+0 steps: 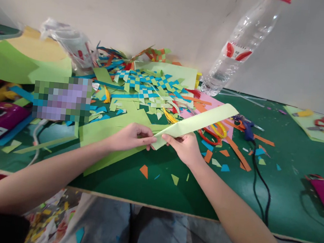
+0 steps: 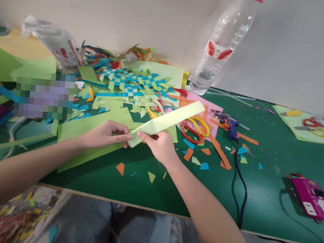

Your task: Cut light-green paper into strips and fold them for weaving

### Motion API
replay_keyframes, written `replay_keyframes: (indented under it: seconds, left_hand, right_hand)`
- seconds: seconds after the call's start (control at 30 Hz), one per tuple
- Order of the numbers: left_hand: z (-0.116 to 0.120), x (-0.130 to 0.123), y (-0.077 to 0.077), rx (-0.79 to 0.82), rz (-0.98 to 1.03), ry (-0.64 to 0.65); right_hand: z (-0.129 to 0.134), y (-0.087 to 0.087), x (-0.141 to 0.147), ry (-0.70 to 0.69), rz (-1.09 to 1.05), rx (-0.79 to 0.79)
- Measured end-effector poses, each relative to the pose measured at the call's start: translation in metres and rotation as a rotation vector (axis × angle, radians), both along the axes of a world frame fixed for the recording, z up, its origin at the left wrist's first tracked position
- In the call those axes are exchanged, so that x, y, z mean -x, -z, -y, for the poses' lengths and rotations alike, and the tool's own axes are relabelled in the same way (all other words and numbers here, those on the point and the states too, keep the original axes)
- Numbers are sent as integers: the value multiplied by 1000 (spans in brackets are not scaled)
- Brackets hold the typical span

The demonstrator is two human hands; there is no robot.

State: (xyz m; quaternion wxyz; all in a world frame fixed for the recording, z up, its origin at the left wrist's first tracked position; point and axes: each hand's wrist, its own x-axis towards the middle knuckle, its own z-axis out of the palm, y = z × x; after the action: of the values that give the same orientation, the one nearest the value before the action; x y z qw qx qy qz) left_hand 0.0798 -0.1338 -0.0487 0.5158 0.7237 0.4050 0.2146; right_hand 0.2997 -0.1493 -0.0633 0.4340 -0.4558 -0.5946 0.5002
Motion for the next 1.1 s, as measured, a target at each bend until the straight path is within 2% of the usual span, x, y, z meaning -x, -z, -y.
replay_keyframes:
  seconds: [0.27,0.63,0.87,1.0,1.1]
  left_hand:
    - [-4,1,4,-33,69,-69]
    - [0,1,-1,-57,2,20]
    - [0,-1,0,-71,24,24]
    - [-1,-1,-1,-67,45,-44]
    - [-2,0,-2,-27,90,-80]
  right_hand:
    - [0,3,0,-89,58,72]
    - [0,2,0,-154,61,77]
    - [0,-1,-1,-286,104,115]
    - [-2,0,0,-234,100,150]
    - [-3,1,0,-187,-3,149]
